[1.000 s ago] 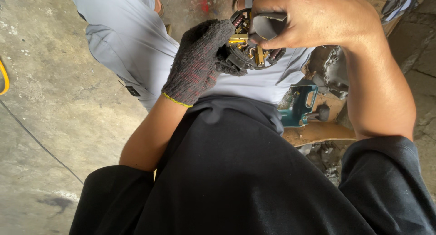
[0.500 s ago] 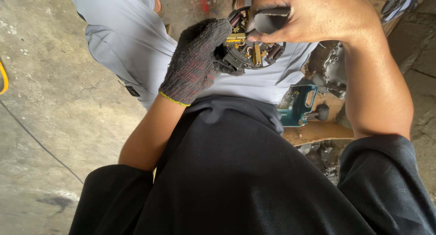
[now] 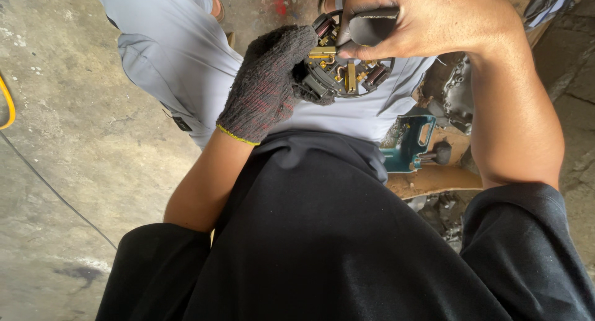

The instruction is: The person sits on the floor and uses a metal file to smooth the edges of a circular clutch assembly. They rotate the assembly and file different sections, occasionally inspecting the surface with their fingers.

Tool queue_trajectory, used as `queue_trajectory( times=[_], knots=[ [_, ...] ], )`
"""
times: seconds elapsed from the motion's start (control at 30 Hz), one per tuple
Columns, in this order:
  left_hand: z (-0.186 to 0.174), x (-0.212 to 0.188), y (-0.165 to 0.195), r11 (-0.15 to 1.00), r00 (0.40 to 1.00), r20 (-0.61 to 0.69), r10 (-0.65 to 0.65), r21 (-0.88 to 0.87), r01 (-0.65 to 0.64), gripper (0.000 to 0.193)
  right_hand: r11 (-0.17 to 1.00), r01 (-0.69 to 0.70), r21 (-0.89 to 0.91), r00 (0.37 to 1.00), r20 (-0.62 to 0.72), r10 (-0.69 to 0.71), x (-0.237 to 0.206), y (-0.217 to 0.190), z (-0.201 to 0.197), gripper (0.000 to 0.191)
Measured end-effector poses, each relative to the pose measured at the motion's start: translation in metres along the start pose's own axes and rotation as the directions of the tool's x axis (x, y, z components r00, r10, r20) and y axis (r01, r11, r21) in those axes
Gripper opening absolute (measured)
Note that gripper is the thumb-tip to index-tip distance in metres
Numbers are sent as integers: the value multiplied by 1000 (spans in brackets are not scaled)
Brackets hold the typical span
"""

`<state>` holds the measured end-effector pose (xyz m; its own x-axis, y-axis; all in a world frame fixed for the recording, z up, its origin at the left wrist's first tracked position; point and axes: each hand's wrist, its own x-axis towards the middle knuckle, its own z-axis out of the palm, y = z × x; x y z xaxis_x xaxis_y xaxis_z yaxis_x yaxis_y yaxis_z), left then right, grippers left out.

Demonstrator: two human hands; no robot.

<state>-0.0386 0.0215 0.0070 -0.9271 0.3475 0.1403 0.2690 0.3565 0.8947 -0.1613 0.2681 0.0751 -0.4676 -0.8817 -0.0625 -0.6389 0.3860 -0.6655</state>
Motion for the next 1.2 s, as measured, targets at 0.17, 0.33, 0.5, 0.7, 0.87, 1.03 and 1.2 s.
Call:
queue_trajectory(
  times=[0.17, 0.33, 0.5, 0.7, 0.87, 1.03, 1.2],
  knots=[
    [4, 2, 4, 158, 690, 313, -652, -834, 528, 28, 991, -127, 32, 989, 86, 124, -2, 5, 1, 44],
    [-3, 6, 4, 902, 978, -58, -200, -401, 160, 34, 988, -152, 9, 984, 96, 151, -1, 3, -1, 45],
    [0, 7, 13, 154, 706, 316, -634, -842, 516, 28, 992, -125, 10, 987, 101, 124, 3, -6, -9, 50],
    [-9, 4, 12, 955, 985, 44, -169, -240, 175, 16, 1000, -29, 4, 999, 26, 29, 2, -8, -13, 45],
    [-8, 2, 4, 996, 999, 19, -47, -79, 49, 38, 997, -58, 56, 998, 32, 56, -4, 1, -6, 45],
    [-4, 0, 2, 993, 999, 0, -36, -116, 36, 38, 994, -87, 66, 996, 36, 85, -6, 5, -2, 46],
    [1, 1, 7, 38, 694, 354, -627, -876, 481, 31, 997, -68, 47, 998, 4, 68, -6, 4, -4, 44]
  ],
)
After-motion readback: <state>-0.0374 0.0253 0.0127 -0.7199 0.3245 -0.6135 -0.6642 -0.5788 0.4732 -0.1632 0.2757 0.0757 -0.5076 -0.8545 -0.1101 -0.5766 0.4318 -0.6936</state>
